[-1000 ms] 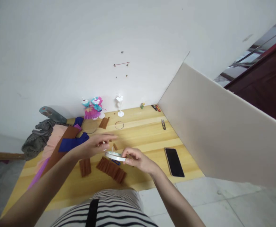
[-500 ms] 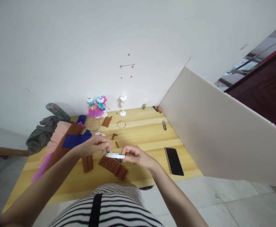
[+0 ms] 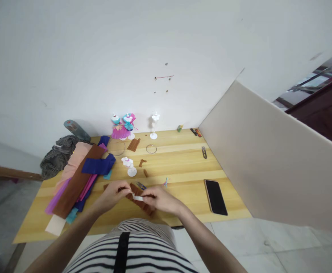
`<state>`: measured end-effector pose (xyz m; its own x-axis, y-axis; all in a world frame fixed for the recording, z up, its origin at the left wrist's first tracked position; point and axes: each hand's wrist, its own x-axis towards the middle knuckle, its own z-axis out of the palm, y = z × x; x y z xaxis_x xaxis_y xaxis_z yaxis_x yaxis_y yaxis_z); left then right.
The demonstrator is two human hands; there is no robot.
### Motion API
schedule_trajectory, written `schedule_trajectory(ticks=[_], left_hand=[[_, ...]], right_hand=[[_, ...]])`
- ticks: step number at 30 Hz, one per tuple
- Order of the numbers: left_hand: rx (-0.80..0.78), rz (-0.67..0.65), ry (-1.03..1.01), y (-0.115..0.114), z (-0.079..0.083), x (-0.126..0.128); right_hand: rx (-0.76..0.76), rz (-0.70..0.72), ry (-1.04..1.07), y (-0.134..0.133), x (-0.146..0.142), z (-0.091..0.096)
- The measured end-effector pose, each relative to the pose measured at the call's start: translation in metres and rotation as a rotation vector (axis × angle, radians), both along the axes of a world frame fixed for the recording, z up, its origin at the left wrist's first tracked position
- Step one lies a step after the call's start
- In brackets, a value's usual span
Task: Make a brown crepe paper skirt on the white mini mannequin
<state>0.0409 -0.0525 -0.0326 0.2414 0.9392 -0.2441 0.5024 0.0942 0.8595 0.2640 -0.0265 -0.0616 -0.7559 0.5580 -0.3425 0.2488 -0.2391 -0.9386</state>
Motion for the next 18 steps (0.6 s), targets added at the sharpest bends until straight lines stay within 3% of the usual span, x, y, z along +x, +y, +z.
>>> schedule_trajectory(ticks=[4,7,12,15,18], left_hand=[[-0.151,0.083,-0.127,-0.007,-0.005,-0.012],[-0.211,0.105,-0.174,-0.006,-0.001,-0.022],[-0.287,0.134,-0.246,0.001,0.007,-0.027],[-0.28,0.202,-0.284,0.004,0.004,-0.025],[-0.216,0.27,-0.303,0.005,-0.001,-0.024]], right_hand=[[-0.171,-0.029,-0.028,-0.009,-0.015,-0.012],[-0.156,-0.108,-0.006,-0.01,-0.027,-0.013],[-0.177,-0.098,-0.035,-0.012,-0.053,-0.016],[-0.206,-0.244,0.079,-0.015,-0.061,-0.021],[-0.128,-0.423,0.154,-0.018,-0.061,-0.025]])
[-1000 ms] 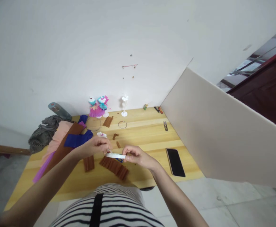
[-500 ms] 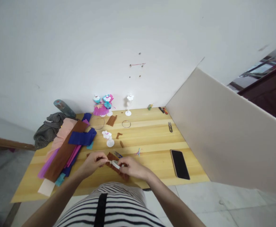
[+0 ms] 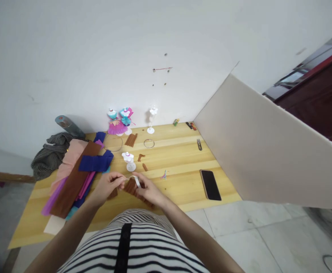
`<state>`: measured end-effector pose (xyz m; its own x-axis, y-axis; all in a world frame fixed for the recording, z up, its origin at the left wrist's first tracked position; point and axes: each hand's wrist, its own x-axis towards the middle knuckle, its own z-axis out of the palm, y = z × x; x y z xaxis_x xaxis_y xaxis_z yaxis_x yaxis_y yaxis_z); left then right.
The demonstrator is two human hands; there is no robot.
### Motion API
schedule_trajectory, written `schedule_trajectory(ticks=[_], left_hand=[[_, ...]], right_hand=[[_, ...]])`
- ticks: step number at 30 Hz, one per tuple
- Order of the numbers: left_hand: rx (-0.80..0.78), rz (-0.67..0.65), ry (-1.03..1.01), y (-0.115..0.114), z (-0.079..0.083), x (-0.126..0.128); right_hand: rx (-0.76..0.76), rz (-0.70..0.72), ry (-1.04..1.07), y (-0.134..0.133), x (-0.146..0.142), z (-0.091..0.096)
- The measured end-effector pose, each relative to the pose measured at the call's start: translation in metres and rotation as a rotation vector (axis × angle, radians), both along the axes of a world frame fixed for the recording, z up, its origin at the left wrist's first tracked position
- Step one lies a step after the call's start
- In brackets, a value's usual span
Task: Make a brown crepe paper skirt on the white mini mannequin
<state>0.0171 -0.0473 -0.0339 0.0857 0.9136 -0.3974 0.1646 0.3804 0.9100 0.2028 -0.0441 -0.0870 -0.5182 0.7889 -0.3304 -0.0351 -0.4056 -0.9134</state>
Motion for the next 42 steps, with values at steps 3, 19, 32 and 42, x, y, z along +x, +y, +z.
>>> schedule_trajectory(ticks=[3,19,32,42], left_hand=[[0.049,0.022,-0.031,0.0,-0.001,0.0],[0.315,0.007,0.474,-0.01,0.007,0.007],[0.223,0.082,0.233,-0.024,-0.003,0.025],[0.072,0.1,-0.088,0.015,-0.046,-0.001]], right_hand=[[0.01,-0.08,-0.034,-0.001,-0.001,-0.002],[0.437,-0.318,-0.354,0.008,-0.014,0.006],[0.523,-0.624,-0.241,0.023,-0.016,0.018],[0.255,-0.619,-0.114,0.038,-0.027,-0.032]])
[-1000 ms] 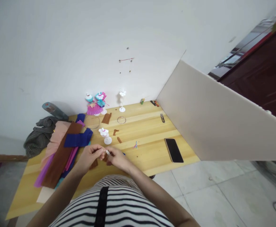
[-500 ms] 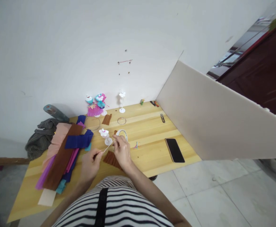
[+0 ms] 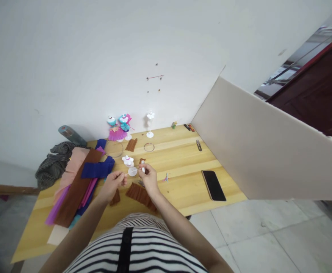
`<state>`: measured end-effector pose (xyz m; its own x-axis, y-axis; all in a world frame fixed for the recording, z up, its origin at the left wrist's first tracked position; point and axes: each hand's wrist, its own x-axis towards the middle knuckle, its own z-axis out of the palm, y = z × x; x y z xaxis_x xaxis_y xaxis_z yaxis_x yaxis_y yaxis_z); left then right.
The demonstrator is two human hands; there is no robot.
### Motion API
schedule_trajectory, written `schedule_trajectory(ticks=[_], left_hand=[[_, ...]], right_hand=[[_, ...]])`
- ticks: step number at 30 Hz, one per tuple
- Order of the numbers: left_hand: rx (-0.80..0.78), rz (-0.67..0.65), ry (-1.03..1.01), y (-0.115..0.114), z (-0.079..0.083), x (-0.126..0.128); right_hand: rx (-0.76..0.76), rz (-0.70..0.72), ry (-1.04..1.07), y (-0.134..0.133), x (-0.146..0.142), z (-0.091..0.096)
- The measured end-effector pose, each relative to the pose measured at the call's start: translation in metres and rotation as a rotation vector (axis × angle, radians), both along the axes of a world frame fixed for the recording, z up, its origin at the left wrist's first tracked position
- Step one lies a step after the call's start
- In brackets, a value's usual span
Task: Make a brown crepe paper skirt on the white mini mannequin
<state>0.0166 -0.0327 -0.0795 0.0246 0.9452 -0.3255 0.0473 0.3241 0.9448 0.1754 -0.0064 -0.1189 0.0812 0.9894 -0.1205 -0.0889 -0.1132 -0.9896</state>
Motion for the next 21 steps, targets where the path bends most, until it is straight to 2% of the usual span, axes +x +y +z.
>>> schedule_trajectory(ticks=[4,7,13,21], left_hand=[[-0.008,0.046,-0.01,0.017,-0.02,-0.01],[0.013,0.06,0.032,0.027,-0.031,-0.013],[0.141,0.068,0.219,0.038,-0.041,-0.016],[0.354,0.063,0.419,0.039,-0.052,-0.022]], right_hand=[[-0.009,-0.019,-0.064,0.013,-0.016,-0.025],[-0.004,-0.028,-0.116,0.021,-0.022,-0.034],[0.015,-0.044,-0.2,0.026,-0.023,-0.038],[0.043,-0.065,-0.222,0.029,-0.023,-0.037]])
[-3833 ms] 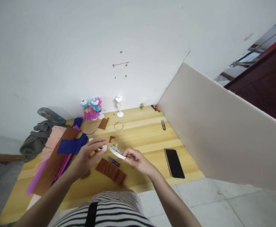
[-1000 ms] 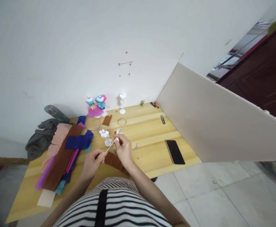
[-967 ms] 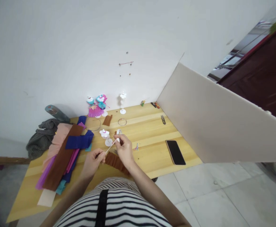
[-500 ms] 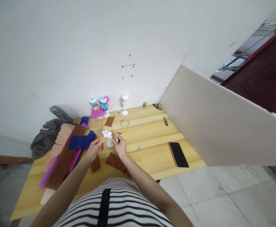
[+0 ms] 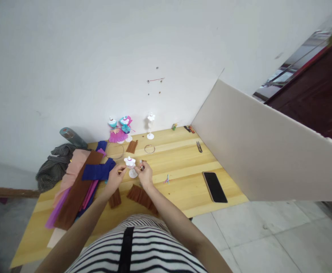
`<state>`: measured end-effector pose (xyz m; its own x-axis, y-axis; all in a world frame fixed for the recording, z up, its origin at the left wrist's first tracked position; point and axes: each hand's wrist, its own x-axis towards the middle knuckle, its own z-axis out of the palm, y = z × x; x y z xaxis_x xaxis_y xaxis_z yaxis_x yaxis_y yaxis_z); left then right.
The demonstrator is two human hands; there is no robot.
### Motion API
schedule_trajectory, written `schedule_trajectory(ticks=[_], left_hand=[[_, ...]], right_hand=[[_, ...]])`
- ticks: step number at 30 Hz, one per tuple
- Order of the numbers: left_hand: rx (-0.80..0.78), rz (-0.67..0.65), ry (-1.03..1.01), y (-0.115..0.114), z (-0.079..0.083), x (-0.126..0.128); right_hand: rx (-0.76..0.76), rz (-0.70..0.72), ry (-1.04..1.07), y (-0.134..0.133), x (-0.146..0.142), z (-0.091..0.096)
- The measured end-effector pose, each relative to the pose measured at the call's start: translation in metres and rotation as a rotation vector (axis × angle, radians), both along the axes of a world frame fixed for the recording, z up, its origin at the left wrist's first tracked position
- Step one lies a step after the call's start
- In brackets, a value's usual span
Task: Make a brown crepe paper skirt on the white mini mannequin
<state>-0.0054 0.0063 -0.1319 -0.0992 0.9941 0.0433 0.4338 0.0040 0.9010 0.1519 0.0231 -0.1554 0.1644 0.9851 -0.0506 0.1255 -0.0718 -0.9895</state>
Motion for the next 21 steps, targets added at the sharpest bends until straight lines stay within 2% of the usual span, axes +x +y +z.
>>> schedule_trajectory(ticks=[9,16,21], left_hand=[[0.137,-0.011,0.035,0.014,-0.01,-0.005],[0.09,-0.11,-0.051,0.022,-0.009,-0.002],[0.054,-0.122,-0.096,0.026,-0.003,0.005]], right_hand=[[0.042,0.041,0.077,0.001,-0.006,0.003],[0.062,0.03,0.134,0.002,-0.008,0.003],[0.077,0.007,0.193,0.009,-0.009,0.009]])
